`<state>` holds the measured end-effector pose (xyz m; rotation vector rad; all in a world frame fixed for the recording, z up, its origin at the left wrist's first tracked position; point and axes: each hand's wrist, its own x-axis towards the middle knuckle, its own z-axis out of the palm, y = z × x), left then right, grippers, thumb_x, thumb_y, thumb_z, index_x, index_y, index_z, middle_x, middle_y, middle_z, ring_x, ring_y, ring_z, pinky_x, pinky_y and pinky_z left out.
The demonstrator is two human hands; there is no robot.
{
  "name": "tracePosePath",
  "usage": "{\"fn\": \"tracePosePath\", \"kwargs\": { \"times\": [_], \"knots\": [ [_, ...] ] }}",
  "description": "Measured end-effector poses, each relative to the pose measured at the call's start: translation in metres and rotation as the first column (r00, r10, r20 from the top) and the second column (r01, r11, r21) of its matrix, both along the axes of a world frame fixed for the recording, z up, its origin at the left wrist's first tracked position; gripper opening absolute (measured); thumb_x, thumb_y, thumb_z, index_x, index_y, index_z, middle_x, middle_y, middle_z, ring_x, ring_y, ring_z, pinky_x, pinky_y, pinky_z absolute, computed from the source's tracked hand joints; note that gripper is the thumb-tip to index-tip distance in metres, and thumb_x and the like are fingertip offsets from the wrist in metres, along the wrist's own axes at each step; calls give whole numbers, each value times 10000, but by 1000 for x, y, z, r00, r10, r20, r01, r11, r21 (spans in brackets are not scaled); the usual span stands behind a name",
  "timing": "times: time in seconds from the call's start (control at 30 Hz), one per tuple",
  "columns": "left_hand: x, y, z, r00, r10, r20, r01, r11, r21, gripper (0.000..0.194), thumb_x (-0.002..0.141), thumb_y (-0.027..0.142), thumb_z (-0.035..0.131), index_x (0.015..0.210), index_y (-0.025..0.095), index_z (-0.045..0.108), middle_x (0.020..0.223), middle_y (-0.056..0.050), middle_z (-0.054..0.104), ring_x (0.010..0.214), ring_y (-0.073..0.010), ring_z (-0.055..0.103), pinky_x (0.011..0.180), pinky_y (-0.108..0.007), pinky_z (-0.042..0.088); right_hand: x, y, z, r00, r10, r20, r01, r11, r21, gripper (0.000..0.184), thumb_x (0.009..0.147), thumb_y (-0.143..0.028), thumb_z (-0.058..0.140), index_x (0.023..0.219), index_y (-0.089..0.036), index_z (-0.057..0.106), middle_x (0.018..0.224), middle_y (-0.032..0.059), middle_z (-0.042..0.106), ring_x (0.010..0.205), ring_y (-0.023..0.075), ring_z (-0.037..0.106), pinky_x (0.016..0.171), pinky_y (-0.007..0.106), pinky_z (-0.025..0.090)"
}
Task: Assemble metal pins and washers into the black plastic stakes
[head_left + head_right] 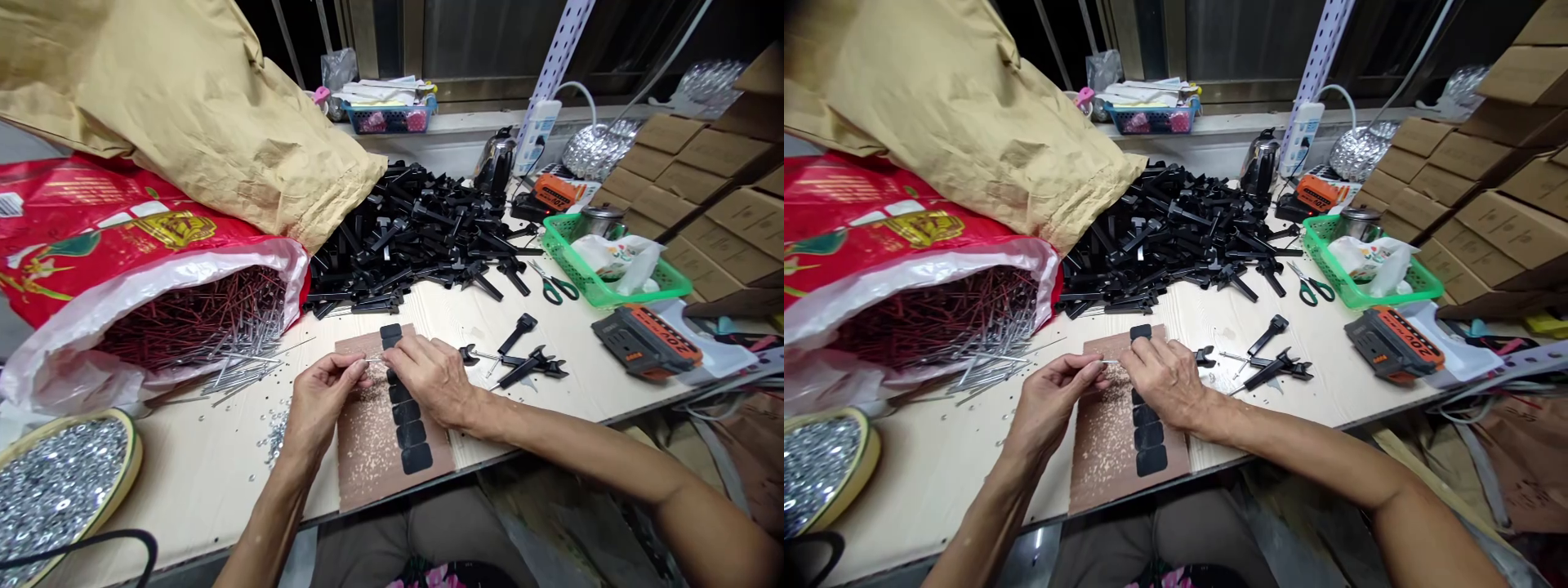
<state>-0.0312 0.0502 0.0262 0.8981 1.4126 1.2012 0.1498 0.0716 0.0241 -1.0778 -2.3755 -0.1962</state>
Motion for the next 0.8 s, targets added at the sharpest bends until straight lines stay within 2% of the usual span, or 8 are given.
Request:
{"fn": "tracePosePath", "kwargs": {
  "times": [0.23, 0.37, 0.5, 0.57, 0.67, 0.73, 0.8],
  "knots": [
    [5, 1, -1, 999, -24, -27, 25, 999, 36, 300, 640, 331, 800, 819, 134, 663, 741, 1, 665, 606, -105, 650, 632, -208, 499, 0, 3, -7, 999, 19, -36, -15, 995, 97, 183, 954, -197, 476, 830, -180, 609, 718, 1, 578, 702, 144, 504, 591, 300, 295],
    [6, 2, 0, 999, -32, -41, 34, 999, 38, 297, 649, 331, 793, 823, 131, 658, 740, 0, 663, 605, -107, 645, 642, -219, 496, 2, 5, -7, 991, 11, -134, -20, 998, -67, 227, 978, -292, 446, 884, -172, 615, 803, 12, 600, 742, 124, 543, 584, 261, 344],
    [5, 3, 0, 996, -52, -70, 54, 998, 40, 307, 656, 353, 786, 835, 135, 662, 734, 0, 664, 611, -110, 641, 659, -229, 491, 5, 6, -7, 990, 42, -135, -66, 982, -177, 272, 996, -295, 389, 909, -177, 617, 857, 26, 595, 751, 120, 551, 586, 236, 375],
    [4, 4, -1, 992, -77, -100, 80, 996, 26, 316, 657, 369, 783, 837, 137, 666, 742, -7, 669, 615, -115, 639, 663, -236, 489, 8, 8, -7, 983, 56, -176, -103, 956, -273, 270, 995, -302, 392, 920, -171, 616, 867, 29, 596, 734, 117, 553, 590, 228, 393],
    [3, 4, -2, 979, -134, -151, 131, 991, -29, 332, 670, 401, 768, 856, 141, 680, 778, -26, 680, 643, -131, 640, 678, -255, 488, 14, 11, -10, 953, 85, -292, -207, 884, -420, 210, 974, -309, 452, 960, -170, 609, 892, 24, 610, 770, 115, 571, 643, 220, 428],
    [4, 3, -1, 964, -192, -183, 182, 981, -68, 353, 705, 437, 731, 905, 148, 697, 817, -42, 683, 686, -144, 640, 721, -278, 491, 21, 15, -14, 934, 105, -342, -259, 859, -442, 171, 960, -303, 487, 970, -181, 606, 903, 16, 620, 806, 117, 581, 686, 223, 438],
    [3, 2, -1, 940, -253, -229, 240, 967, -84, 397, 757, 486, 661, 986, 166, 709, 904, -57, 674, 734, -152, 629, 756, -302, 494, 30, 20, -19, 931, 119, -346, -270, 861, -430, 166, 956, -307, 496, 976, -186, 608, 928, 17, 624, 818, 114, 583, 687, 219, 435]
  ]
}}
